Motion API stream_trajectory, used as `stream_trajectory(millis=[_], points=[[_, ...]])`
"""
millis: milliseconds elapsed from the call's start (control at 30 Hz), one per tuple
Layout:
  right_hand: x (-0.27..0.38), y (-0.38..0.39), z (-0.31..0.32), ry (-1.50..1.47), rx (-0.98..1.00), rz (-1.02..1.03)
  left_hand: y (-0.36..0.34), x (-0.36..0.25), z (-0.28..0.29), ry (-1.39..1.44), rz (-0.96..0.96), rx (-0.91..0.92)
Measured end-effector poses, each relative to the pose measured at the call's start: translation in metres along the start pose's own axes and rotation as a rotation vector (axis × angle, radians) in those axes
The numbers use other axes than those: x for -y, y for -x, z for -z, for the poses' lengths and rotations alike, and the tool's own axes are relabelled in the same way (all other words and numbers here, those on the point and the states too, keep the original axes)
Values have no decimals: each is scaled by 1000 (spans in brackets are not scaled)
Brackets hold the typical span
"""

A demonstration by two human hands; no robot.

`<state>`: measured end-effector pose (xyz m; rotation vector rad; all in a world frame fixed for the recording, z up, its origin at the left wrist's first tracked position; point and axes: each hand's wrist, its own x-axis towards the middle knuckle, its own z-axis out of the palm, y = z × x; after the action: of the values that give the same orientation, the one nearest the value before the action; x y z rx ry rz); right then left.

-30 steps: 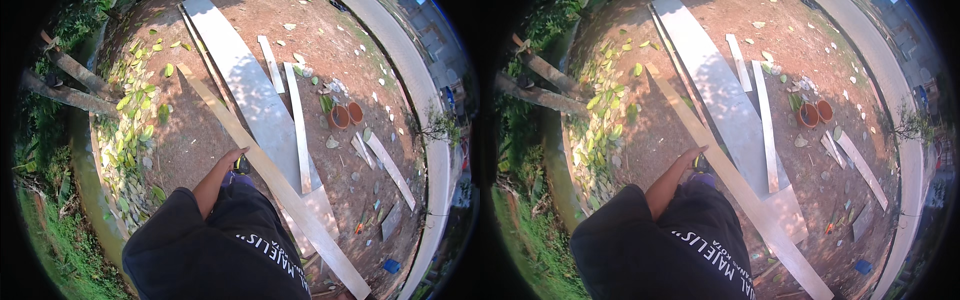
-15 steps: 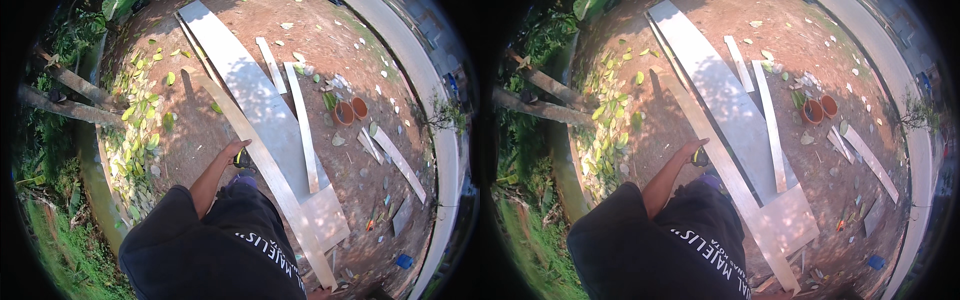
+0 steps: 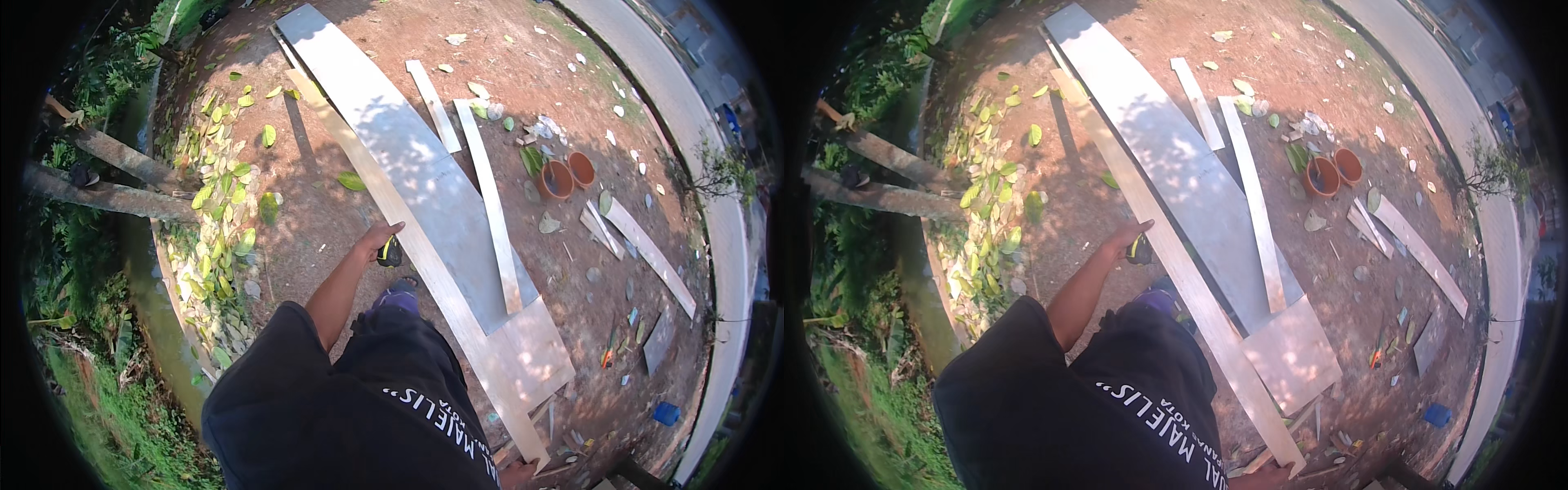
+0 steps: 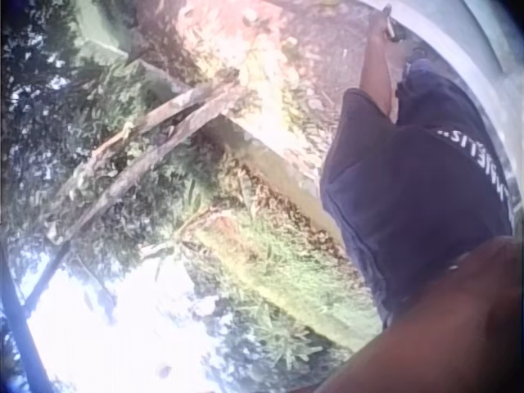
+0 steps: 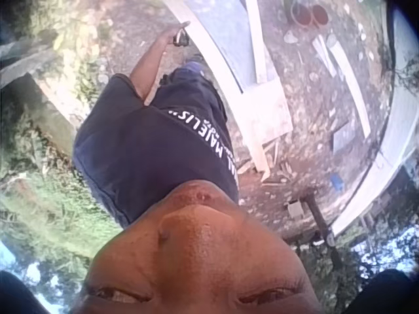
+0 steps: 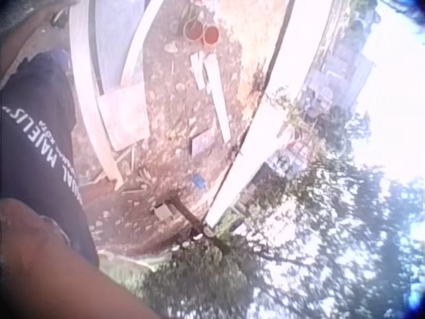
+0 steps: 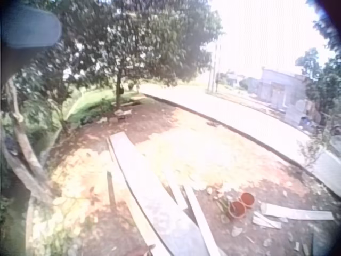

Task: The person arranges several wooden planks on the ground, then uses a tape measure to measure the length of the planks. The person picks up a nail from a container and places the tape measure on a plank.

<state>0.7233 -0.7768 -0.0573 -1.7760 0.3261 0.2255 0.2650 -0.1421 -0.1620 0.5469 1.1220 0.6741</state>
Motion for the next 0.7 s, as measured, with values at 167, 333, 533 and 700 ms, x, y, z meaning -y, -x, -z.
stream_trajectory(millis=[167,333,533,700], points=[[-41,-9,-7,-85,93,-39,-37,-15,20,39,17,-99],[-64,-13,0,-104,267,-76,-86,27,75,-38,124,-172],[3,83,-78,-196,319,-105,-50,73,70,-73,400,-156],[-3,115,-135,-371,71,-271,-4,99,66,-797,624,250]])
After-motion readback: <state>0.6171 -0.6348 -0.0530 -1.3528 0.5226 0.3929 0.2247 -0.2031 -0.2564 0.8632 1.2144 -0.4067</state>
